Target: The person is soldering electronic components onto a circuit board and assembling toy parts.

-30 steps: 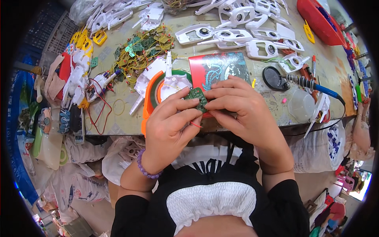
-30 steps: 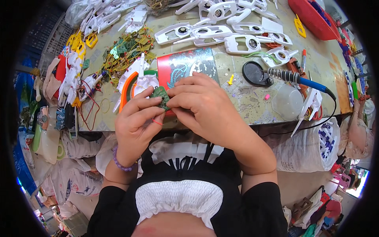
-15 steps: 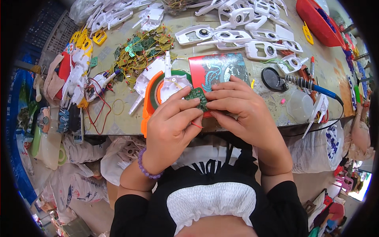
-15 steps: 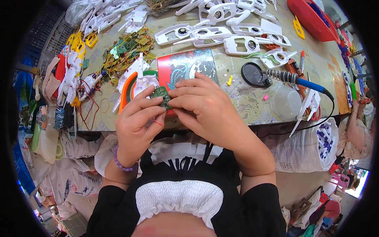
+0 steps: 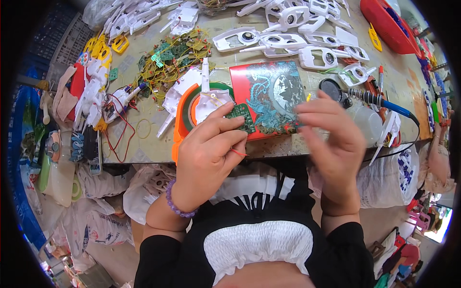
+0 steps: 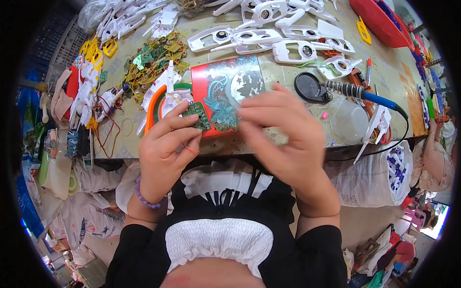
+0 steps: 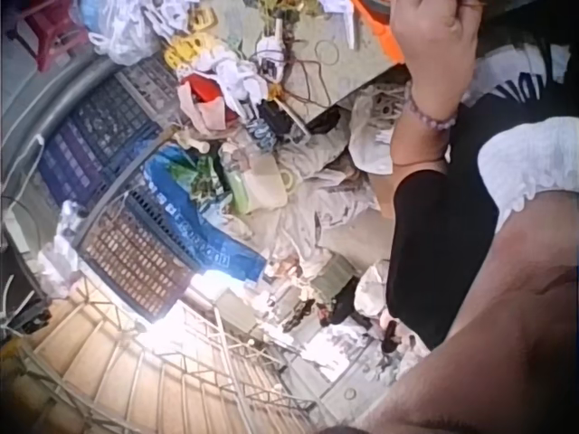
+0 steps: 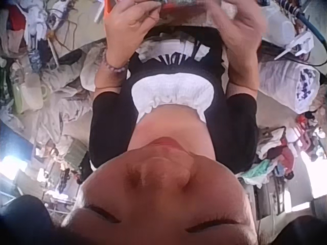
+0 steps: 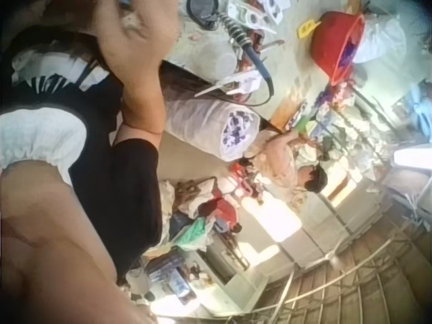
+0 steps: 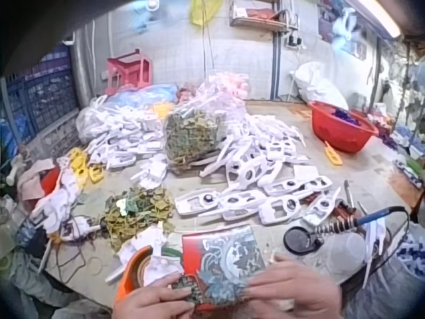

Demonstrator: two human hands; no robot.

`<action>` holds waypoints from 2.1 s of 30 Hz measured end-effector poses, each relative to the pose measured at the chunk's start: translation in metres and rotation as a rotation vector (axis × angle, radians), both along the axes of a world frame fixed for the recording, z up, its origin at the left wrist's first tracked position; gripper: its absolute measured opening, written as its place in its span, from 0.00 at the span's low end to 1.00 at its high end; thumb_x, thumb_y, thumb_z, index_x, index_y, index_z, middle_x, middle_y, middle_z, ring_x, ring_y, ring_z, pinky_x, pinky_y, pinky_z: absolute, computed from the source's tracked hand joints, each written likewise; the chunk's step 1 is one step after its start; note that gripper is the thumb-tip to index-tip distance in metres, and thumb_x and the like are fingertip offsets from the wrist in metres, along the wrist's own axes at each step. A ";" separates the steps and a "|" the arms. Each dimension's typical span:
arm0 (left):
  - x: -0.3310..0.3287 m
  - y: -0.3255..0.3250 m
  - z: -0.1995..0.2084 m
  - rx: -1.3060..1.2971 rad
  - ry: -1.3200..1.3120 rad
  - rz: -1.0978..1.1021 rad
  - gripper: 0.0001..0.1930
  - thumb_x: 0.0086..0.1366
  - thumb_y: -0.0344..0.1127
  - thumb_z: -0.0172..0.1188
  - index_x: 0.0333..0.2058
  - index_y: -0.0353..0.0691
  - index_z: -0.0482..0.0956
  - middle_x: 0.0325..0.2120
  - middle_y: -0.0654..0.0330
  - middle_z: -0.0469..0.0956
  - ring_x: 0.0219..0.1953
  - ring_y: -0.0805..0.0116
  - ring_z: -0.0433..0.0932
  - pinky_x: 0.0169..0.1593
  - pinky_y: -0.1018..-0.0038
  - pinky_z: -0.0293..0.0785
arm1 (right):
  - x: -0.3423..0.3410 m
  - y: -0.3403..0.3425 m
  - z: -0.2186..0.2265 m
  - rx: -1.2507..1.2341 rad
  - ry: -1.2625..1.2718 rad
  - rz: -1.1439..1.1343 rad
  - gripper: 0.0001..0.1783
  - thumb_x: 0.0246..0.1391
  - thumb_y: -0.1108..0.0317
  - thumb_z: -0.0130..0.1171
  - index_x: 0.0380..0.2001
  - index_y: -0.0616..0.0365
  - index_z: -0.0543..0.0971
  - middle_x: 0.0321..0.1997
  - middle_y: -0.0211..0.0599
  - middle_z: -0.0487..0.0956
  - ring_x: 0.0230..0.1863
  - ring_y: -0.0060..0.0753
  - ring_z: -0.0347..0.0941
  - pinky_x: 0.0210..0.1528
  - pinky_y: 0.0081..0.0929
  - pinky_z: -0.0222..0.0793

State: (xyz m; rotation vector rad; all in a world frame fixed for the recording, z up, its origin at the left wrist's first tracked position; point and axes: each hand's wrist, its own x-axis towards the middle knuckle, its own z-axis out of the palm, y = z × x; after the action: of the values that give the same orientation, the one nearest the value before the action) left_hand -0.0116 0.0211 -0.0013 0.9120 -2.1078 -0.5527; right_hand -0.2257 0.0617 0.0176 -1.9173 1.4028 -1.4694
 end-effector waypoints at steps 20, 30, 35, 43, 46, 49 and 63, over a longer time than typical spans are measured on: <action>-0.002 0.000 0.002 0.046 0.033 -0.003 0.08 0.48 0.20 0.64 0.29 0.34 0.80 0.35 0.54 0.78 0.49 0.52 0.76 0.44 0.68 0.76 | -0.170 0.016 -0.017 0.096 -0.260 -0.806 0.10 0.59 0.62 0.54 0.33 0.58 0.76 0.18 0.18 0.64 0.18 0.12 0.56 0.21 0.13 0.50; -0.007 -0.002 0.003 0.038 0.014 -0.015 0.08 0.46 0.21 0.65 0.28 0.34 0.80 0.35 0.54 0.78 0.48 0.52 0.77 0.43 0.67 0.76 | -0.107 0.096 0.009 -0.777 0.001 -0.876 0.13 0.57 0.63 0.41 0.20 0.54 0.62 0.15 0.28 0.58 0.14 0.23 0.55 0.16 0.21 0.49; -0.002 -0.001 0.003 0.042 0.025 0.009 0.08 0.46 0.21 0.65 0.28 0.34 0.80 0.35 0.54 0.79 0.48 0.53 0.77 0.44 0.67 0.76 | -0.027 0.071 -0.015 -0.672 -0.142 0.006 0.17 0.60 0.55 0.45 0.28 0.58 0.66 0.13 0.30 0.65 0.10 0.23 0.56 0.11 0.23 0.48; -0.005 0.000 0.004 0.061 0.023 0.015 0.07 0.47 0.21 0.65 0.28 0.34 0.79 0.34 0.54 0.78 0.48 0.53 0.77 0.43 0.67 0.76 | -0.013 0.048 -0.023 -0.657 -0.109 0.110 0.18 0.60 0.55 0.48 0.29 0.61 0.68 0.14 0.32 0.68 0.10 0.26 0.59 0.10 0.23 0.52; -0.005 0.000 0.006 0.059 0.020 0.019 0.07 0.47 0.21 0.65 0.27 0.33 0.79 0.34 0.54 0.78 0.47 0.53 0.77 0.43 0.67 0.76 | -0.010 0.045 -0.024 -0.640 -0.050 0.131 0.17 0.61 0.54 0.45 0.29 0.59 0.65 0.14 0.31 0.63 0.10 0.23 0.54 0.12 0.24 0.47; -0.005 0.000 0.004 0.066 0.019 0.019 0.07 0.47 0.21 0.65 0.27 0.33 0.79 0.34 0.54 0.78 0.47 0.54 0.77 0.43 0.67 0.76 | -0.010 0.046 -0.026 -0.641 -0.087 0.127 0.18 0.60 0.55 0.48 0.29 0.61 0.68 0.15 0.32 0.68 0.11 0.27 0.61 0.11 0.25 0.55; -0.004 0.001 0.007 0.088 -0.017 0.004 0.06 0.49 0.18 0.62 0.28 0.33 0.80 0.35 0.54 0.79 0.50 0.54 0.75 0.45 0.68 0.76 | -0.011 0.045 -0.026 -0.615 -0.093 0.119 0.17 0.59 0.56 0.48 0.28 0.61 0.69 0.15 0.32 0.68 0.11 0.27 0.60 0.11 0.25 0.53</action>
State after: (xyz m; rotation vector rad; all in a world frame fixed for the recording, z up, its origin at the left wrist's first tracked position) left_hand -0.0155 0.0217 0.0057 0.9734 -2.1105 -0.6421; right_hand -0.2363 0.1064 -0.0086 -2.1812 0.8281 -2.0648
